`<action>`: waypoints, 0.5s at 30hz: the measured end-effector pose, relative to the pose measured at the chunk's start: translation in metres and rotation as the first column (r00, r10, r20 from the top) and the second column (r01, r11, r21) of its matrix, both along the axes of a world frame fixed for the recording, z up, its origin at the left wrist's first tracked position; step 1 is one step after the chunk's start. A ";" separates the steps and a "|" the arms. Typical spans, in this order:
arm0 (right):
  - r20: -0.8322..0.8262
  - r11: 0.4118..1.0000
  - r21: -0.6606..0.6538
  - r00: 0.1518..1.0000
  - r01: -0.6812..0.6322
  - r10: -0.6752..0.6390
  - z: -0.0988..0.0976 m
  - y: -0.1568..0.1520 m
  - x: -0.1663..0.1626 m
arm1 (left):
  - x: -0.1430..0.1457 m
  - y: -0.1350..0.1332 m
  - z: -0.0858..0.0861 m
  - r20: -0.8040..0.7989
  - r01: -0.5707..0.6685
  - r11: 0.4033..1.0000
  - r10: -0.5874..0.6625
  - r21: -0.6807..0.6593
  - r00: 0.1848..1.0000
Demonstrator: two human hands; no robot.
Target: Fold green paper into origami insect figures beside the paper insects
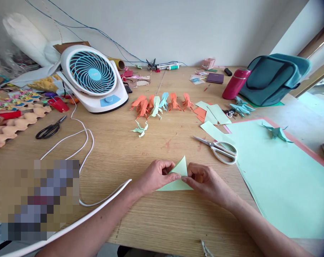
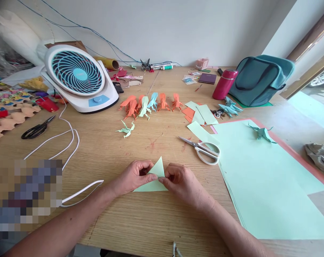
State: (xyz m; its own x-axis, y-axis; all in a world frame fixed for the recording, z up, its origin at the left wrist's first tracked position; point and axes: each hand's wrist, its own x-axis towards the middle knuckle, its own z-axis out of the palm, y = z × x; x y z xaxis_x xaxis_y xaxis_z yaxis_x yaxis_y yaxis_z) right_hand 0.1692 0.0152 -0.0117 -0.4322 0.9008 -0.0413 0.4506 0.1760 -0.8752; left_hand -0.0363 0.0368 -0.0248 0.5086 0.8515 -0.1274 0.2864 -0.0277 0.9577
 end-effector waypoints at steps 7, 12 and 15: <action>-0.003 0.998 0.009 0.998 -0.064 0.064 0.001 -0.002 -0.001 | 0.001 -0.002 0.003 -0.037 0.002 0.990 0.004 0.140 0.999; -0.012 0.999 -0.004 0.998 -0.054 0.054 0.000 -0.003 -0.002 | 0.003 -0.005 0.002 -0.028 -0.024 0.995 0.027 0.097 0.999; -0.026 0.999 -0.018 0.999 -0.044 0.043 -0.002 -0.001 -0.001 | 0.003 -0.004 0.002 0.032 -0.058 0.998 0.057 0.026 0.998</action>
State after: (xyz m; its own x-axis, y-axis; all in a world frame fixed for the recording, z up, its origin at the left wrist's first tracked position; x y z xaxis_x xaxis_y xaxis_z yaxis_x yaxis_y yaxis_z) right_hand 0.1679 0.0138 -0.0137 -0.4719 0.8804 -0.0462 0.4199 0.1783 -0.8899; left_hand -0.0336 0.0333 -0.0231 0.4623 0.8823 -0.0885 0.2583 -0.0385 0.9653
